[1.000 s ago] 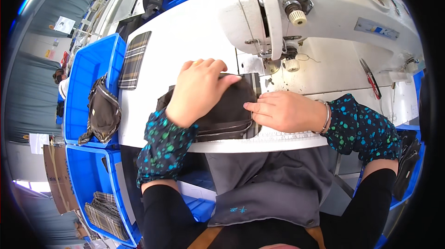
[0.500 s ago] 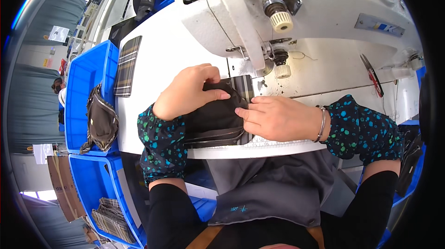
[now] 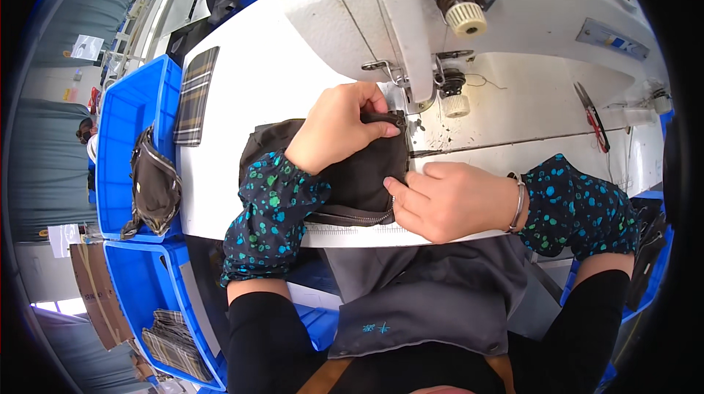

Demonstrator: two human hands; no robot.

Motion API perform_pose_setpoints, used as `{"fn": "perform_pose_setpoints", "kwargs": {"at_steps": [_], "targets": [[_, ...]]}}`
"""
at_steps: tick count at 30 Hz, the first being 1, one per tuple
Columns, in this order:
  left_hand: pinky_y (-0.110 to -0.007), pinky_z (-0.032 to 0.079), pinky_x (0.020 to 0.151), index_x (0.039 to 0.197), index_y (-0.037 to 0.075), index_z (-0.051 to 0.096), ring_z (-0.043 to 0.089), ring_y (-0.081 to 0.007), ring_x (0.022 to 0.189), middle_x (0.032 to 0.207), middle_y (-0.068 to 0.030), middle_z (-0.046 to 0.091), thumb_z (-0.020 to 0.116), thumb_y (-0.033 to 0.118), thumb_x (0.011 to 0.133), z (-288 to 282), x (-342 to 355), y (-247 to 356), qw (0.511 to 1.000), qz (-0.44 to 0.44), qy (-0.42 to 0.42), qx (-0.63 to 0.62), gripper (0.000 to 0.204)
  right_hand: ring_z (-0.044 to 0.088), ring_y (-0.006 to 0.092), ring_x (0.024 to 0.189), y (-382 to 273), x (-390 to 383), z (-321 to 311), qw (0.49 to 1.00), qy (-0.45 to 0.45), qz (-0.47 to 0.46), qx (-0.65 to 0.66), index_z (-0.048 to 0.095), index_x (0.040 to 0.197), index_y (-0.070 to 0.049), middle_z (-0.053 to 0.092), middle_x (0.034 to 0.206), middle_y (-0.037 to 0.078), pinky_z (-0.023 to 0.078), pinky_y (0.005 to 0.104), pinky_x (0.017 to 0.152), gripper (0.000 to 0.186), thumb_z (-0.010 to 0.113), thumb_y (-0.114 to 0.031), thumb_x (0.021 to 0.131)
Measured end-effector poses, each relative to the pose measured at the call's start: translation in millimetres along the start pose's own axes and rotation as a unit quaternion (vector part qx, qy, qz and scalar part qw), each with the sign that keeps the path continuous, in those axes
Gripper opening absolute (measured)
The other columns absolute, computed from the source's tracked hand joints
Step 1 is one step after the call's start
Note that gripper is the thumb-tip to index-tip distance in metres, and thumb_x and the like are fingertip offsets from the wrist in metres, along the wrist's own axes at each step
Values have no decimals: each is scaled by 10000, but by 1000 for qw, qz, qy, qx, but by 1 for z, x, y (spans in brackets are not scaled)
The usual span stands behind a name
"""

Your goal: The person sews zippers onto small fabric pouches using an industrial sewing machine. They repeatedly pick up pouches from a blue bin, align the zipper with the fabric edge, and guide the material through the machine to stitch the zipper in place. After sewing, the person cuts the thread and places the finished pouch into a separate bin.

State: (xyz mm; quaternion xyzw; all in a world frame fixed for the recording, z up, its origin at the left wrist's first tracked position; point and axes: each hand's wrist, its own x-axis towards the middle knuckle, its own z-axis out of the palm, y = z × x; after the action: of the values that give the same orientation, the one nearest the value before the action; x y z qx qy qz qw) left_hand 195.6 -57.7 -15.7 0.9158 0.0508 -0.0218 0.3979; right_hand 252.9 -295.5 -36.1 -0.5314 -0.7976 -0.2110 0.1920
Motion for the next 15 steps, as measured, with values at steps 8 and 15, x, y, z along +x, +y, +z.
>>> {"fn": "perform_pose_setpoints", "kwargs": {"at_steps": [8,15], "targets": [[-352,525,736,959,-2,722,657,-249,760,836,-144,702,840,146,852,-11,-5,3,997,41,-43,-48,218,675,149,607,3,-3,3,990,-26,87,-108,729,931,22,771,972,189,510,264,540,236,698,-155,778],[-433,537,695,948,61,760,686,-367,755,839,-151,728,767,164,877,1,-6,10,992,65,57,90,125,656,145,539,7,-2,8,992,34,116,-37,733,952,22,766,971,211,503,270,492,244,696,-148,782]]}}
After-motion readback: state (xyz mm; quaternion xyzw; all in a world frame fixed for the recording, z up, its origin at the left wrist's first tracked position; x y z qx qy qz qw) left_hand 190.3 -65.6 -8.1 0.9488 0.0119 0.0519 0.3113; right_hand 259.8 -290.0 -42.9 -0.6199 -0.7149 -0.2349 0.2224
